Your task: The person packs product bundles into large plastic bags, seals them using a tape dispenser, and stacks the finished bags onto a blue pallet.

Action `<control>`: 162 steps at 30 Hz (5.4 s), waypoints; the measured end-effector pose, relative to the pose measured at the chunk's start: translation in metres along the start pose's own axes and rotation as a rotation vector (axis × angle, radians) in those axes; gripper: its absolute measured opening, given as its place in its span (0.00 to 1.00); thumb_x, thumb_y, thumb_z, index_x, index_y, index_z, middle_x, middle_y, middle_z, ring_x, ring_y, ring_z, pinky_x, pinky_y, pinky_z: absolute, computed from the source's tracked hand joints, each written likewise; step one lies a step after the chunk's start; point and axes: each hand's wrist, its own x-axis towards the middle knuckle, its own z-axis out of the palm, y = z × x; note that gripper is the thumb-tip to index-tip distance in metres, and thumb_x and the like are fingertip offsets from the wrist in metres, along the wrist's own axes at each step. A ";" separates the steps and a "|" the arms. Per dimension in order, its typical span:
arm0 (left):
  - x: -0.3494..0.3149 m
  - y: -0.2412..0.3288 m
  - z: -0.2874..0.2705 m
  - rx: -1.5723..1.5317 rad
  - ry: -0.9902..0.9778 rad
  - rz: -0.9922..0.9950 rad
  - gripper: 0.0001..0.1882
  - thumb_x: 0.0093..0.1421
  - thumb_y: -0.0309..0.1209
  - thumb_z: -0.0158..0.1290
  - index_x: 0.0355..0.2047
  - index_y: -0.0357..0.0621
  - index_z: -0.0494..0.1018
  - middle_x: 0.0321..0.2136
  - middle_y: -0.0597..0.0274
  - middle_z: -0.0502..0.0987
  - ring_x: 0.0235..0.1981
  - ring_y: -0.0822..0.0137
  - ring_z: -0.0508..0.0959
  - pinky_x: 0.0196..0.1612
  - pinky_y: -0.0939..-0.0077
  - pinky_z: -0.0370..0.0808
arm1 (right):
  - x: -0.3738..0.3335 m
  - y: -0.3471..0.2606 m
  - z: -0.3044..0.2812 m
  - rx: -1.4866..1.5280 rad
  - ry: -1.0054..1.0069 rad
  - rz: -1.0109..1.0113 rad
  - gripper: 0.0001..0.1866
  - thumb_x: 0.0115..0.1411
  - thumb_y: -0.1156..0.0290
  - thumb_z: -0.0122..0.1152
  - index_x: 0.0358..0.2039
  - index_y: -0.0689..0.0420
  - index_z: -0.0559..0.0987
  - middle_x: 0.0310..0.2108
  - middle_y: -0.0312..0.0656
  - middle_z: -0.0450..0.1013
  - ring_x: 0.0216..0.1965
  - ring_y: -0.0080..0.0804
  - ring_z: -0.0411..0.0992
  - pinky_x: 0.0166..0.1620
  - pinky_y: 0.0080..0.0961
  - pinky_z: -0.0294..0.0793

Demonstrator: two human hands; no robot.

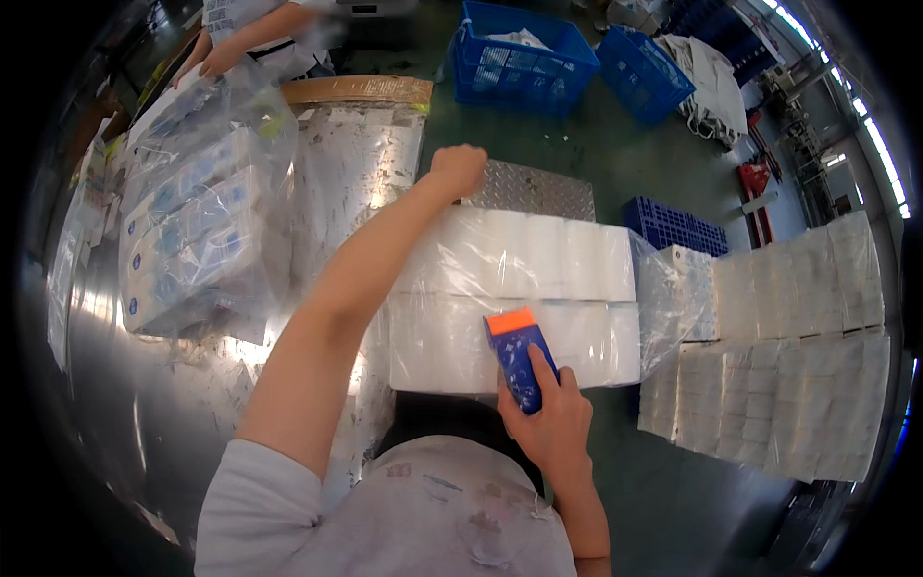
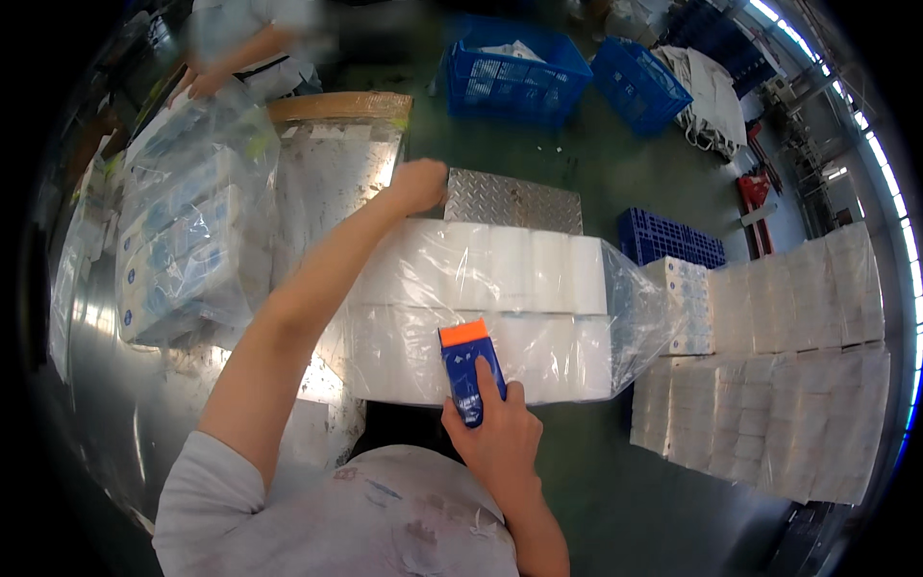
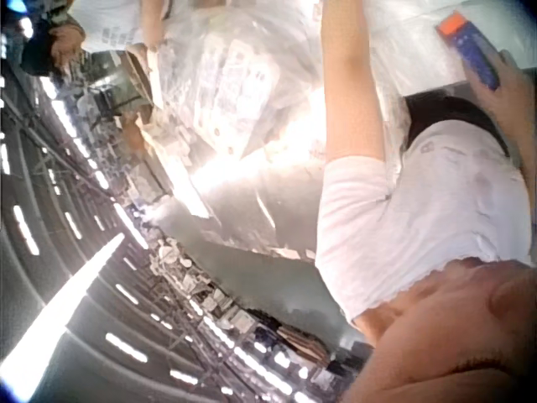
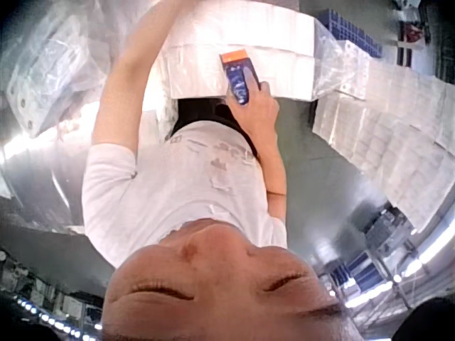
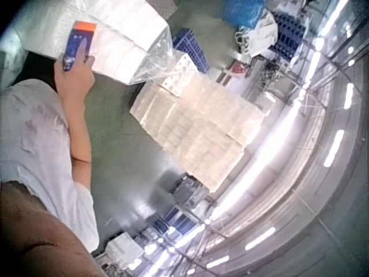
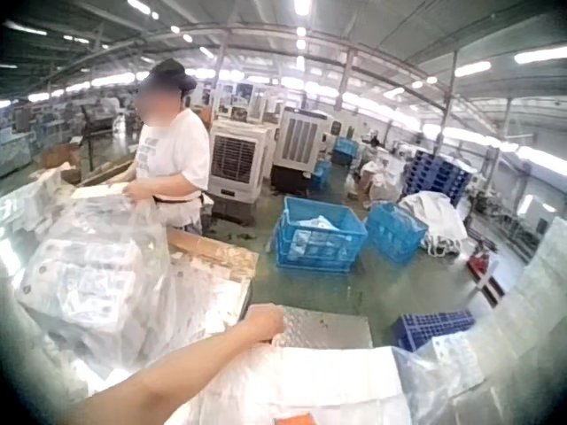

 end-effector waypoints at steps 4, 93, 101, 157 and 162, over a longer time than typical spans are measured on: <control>-0.037 0.062 -0.005 -0.089 -0.082 0.045 0.28 0.58 0.55 0.44 0.29 0.40 0.79 0.30 0.49 0.79 0.34 0.52 0.79 0.37 0.60 0.75 | 0.004 0.000 0.005 -0.025 0.005 0.002 0.29 0.46 0.59 0.64 0.48 0.58 0.73 0.23 0.47 0.65 0.16 0.45 0.69 0.19 0.37 0.70; -0.243 0.005 0.037 -1.319 0.878 -0.677 0.28 0.54 0.38 0.59 0.52 0.42 0.63 0.22 0.64 0.71 0.25 0.73 0.70 0.32 0.78 0.67 | 0.127 0.089 -0.016 1.780 -0.480 0.689 0.34 0.38 0.65 0.56 0.51 0.55 0.70 0.48 0.48 0.69 0.49 0.46 0.67 0.50 0.49 0.67; -0.216 -0.012 0.050 -1.202 0.951 -0.458 0.16 0.50 0.21 0.46 0.40 0.41 0.73 0.20 0.66 0.73 0.24 0.75 0.70 0.30 0.78 0.67 | 0.144 0.202 -0.042 1.578 0.124 0.405 0.29 0.44 0.61 0.53 0.48 0.57 0.71 0.48 0.46 0.70 0.50 0.42 0.68 0.52 0.41 0.67; -0.188 0.122 0.047 -0.133 0.363 0.169 0.23 0.51 0.32 0.56 0.46 0.34 0.67 0.30 0.53 0.68 0.32 0.54 0.71 0.34 0.63 0.69 | 0.168 0.075 -0.022 1.536 -0.104 0.121 0.27 0.43 0.72 0.53 0.48 0.58 0.67 0.41 0.49 0.70 0.42 0.41 0.72 0.46 0.32 0.71; -0.209 0.125 0.042 -0.212 0.303 0.214 0.27 0.51 0.30 0.56 0.51 0.35 0.64 0.37 0.54 0.68 0.40 0.54 0.69 0.41 0.65 0.67 | 0.188 0.018 0.028 0.574 0.151 -0.339 0.23 0.45 0.67 0.65 0.40 0.59 0.68 0.30 0.49 0.72 0.31 0.42 0.74 0.35 0.32 0.73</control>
